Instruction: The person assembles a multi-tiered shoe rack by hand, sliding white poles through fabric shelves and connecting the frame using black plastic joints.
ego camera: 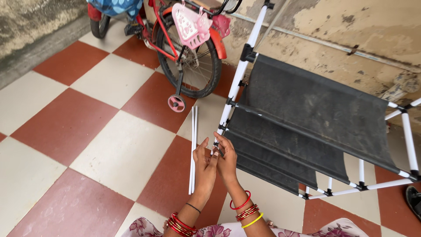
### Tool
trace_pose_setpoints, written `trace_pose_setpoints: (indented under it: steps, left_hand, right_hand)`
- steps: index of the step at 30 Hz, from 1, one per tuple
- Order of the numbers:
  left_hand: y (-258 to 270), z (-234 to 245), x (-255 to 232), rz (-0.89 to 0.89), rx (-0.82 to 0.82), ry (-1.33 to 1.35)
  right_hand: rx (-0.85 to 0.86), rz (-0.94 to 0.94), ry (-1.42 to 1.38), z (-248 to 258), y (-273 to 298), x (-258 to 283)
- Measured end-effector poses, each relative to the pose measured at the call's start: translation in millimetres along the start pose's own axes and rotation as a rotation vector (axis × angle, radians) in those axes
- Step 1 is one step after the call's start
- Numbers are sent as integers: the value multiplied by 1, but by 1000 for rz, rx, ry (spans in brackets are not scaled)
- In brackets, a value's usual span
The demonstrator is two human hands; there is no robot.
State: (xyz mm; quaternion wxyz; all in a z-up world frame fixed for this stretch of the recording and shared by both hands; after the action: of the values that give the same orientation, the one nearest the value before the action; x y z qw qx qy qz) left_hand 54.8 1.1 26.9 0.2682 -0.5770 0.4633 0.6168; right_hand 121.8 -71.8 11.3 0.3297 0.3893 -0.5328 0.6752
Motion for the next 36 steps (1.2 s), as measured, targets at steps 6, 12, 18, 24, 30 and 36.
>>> trace_pose_setpoints:
  steps: [6,12,18,24,30,36]
  left_hand:
    - [10,-23,-28,-226,72,-49]
    - [8,-36,-59,-192,94,-71]
    - [-9,-43,-107,-350,48,-126]
    - [-27,-53,-143,-488,-16,-257]
    - [-37,-69,-148,-476,-97,-395]
    - [-55,-76,-139,-546,-91,-344]
  right_hand:
    - [-62,2,59,25,-25,47]
    - [-91,190,37,37,-49,67]
    - [-163,340,34,44,-101,61]
    - [-144,502,207,34,-156,56]
    - [-109,413,146,23,-175,73]
    - [-9,166,190,35,-173,102]
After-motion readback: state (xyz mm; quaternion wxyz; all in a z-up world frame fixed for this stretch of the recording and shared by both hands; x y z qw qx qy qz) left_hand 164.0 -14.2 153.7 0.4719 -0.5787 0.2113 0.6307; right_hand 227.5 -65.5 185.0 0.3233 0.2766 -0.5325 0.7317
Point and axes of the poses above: each hand's wrist, its own y-axis away from the middle knuckle, its own z-axis out of the back of the hand, x = y × z, the point moved 3 cm from there along -y, towards the middle knuckle, and after that the axes turned 13 degrees about z, right-handed, at the moved point
